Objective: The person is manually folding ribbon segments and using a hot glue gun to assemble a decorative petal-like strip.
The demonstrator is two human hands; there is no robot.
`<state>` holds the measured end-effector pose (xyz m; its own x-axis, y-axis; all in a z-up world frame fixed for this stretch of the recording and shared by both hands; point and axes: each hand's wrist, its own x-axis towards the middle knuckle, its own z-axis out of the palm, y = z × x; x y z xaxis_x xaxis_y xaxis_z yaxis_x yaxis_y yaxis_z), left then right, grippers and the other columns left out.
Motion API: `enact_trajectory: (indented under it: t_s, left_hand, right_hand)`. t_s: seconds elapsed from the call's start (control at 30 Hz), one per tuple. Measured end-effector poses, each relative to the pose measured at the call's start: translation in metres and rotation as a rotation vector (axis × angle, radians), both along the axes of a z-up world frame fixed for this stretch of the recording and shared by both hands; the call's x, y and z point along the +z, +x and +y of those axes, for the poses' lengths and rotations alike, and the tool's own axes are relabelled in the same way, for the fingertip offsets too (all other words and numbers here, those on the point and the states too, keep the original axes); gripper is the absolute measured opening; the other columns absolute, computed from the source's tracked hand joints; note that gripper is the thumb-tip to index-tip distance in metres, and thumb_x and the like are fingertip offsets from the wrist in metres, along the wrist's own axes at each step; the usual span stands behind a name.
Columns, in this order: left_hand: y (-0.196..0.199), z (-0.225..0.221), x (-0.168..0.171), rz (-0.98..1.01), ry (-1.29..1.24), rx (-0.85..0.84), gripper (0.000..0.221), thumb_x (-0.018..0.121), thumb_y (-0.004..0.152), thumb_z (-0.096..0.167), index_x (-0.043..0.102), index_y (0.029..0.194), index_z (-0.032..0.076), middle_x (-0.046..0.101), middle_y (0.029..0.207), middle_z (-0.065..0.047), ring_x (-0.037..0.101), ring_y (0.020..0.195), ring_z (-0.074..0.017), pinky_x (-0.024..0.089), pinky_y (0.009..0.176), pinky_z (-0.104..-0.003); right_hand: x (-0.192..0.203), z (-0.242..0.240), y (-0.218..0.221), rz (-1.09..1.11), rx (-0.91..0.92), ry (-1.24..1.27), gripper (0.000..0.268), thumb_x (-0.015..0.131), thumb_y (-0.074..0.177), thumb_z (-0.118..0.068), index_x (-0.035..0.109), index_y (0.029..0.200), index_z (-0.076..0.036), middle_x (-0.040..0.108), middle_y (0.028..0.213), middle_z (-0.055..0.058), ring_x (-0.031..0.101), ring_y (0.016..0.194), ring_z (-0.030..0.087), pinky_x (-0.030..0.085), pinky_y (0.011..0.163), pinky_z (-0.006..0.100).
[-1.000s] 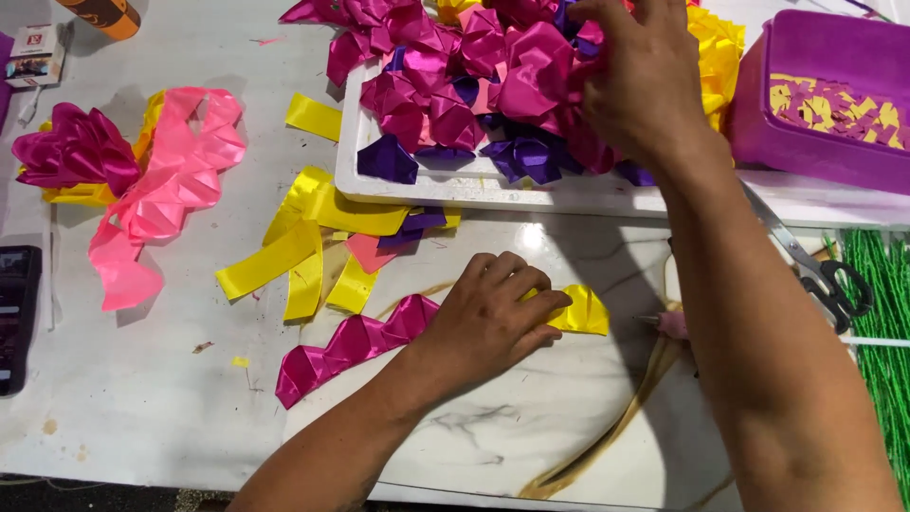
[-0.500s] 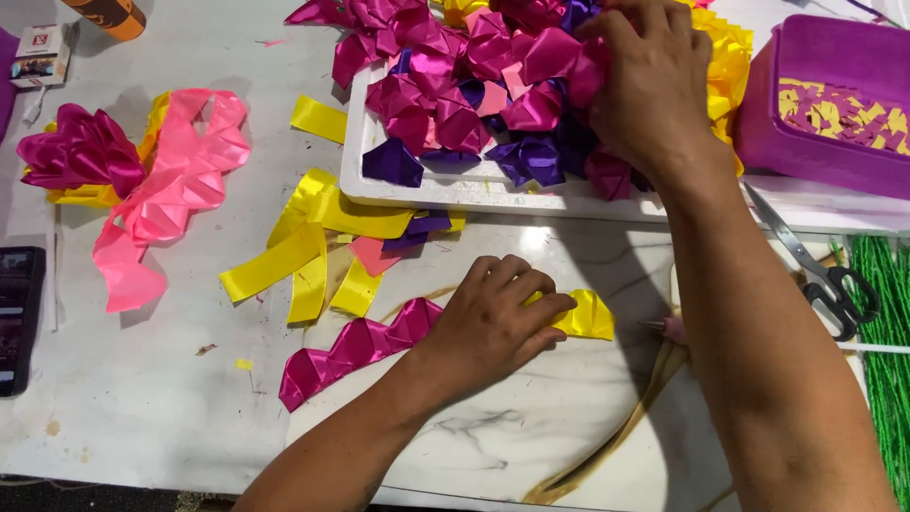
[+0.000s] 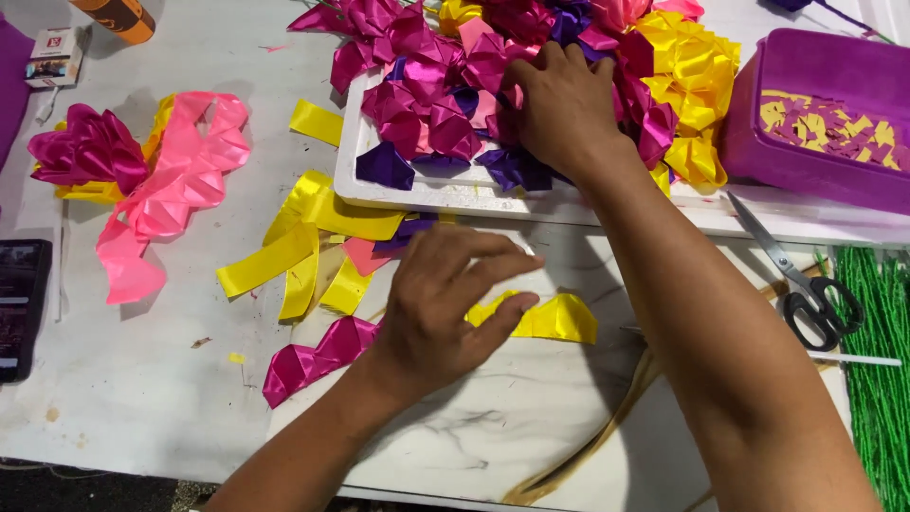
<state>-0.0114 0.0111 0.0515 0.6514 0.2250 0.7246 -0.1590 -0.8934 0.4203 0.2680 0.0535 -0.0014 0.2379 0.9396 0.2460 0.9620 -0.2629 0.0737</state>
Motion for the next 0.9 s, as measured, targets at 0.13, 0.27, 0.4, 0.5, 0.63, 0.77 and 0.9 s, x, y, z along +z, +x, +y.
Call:
enact_trajectory:
  t_s: [0.13,0.27,0.4,0.5,0.63,0.77,0.9]
  left_hand:
    - [0.015,0.035,0.004,-0.003,-0.042,0.091,0.018,0.071,0.099,0.009,0.068,0.116,0.003,0.069,0.108,-0.013,0.064,0.098,-0.0312,0.048,0.087,-0.043]
    - [0.039,0.084,-0.015,0.099,-0.033,0.259,0.025,0.072,0.097,0.009,0.069,0.122,0.009,0.068,0.112,-0.011,0.061,0.104,-0.0309,0.051,0.084,-0.042]
    - [0.077,0.122,-0.031,0.250,0.005,0.346,0.040,0.083,0.087,0.010,0.068,0.124,0.013,0.069,0.116,-0.009,0.058,0.104,-0.0310,0.051,0.083,-0.043]
    - [0.110,0.140,-0.042,0.379,0.155,0.408,0.038,0.085,0.084,0.021,0.072,0.120,0.018,0.066,0.111,-0.006,0.055,0.104,-0.0312,0.051,0.075,-0.047]
    - [0.135,0.153,-0.059,0.715,0.332,0.449,0.029,0.076,0.086,0.027,0.072,0.112,0.015,0.069,0.117,-0.012,0.054,0.115,-0.0349,0.047,0.086,-0.053]
    - [0.137,0.161,-0.063,0.436,0.273,0.478,0.010,0.075,0.087,0.022,0.079,0.093,0.015,0.074,0.097,-0.008,0.060,0.103,-0.0349,0.049,0.075,-0.053]
    - [0.129,0.163,-0.040,0.280,-0.021,0.460,0.010,0.079,0.088,0.020,0.077,0.090,0.010,0.071,0.087,-0.009,0.061,0.091,-0.0326,0.052,0.066,-0.047]
  right_hand:
    - [0.006,-0.005,0.006,0.017,0.035,0.110,0.029,0.073,0.091,-0.043,0.070,0.110,-0.022,0.062,0.109,0.015,0.057,0.100,0.041,0.040,0.073,0.058]
    - [0.019,-0.013,0.013,0.058,0.060,0.194,0.017,0.076,0.092,-0.033,0.082,0.108,-0.031,0.074,0.102,0.003,0.064,0.095,0.035,0.040,0.070,0.054]
    - [0.023,-0.015,0.021,0.101,0.076,0.257,0.018,0.077,0.088,-0.028,0.081,0.106,-0.028,0.076,0.100,0.001,0.067,0.091,0.035,0.038,0.071,0.053]
    - [0.031,-0.016,0.024,0.220,0.109,0.368,0.013,0.085,0.090,-0.022,0.082,0.102,-0.024,0.077,0.094,0.000,0.069,0.084,0.031,0.043,0.070,0.052]
    - [0.038,-0.019,0.028,0.445,0.092,0.470,0.021,0.098,0.087,-0.019,0.083,0.102,-0.018,0.071,0.093,0.005,0.062,0.071,0.017,0.047,0.064,0.034]
    - [0.034,-0.022,0.039,0.509,0.069,0.541,0.018,0.097,0.089,-0.020,0.081,0.097,-0.021,0.069,0.098,0.001,0.062,0.082,0.013,0.048,0.070,0.029]
    - [0.042,-0.017,0.036,0.547,0.095,0.628,0.013,0.087,0.096,-0.010,0.074,0.095,-0.012,0.077,0.102,0.003,0.072,0.098,0.017,0.053,0.087,0.034]
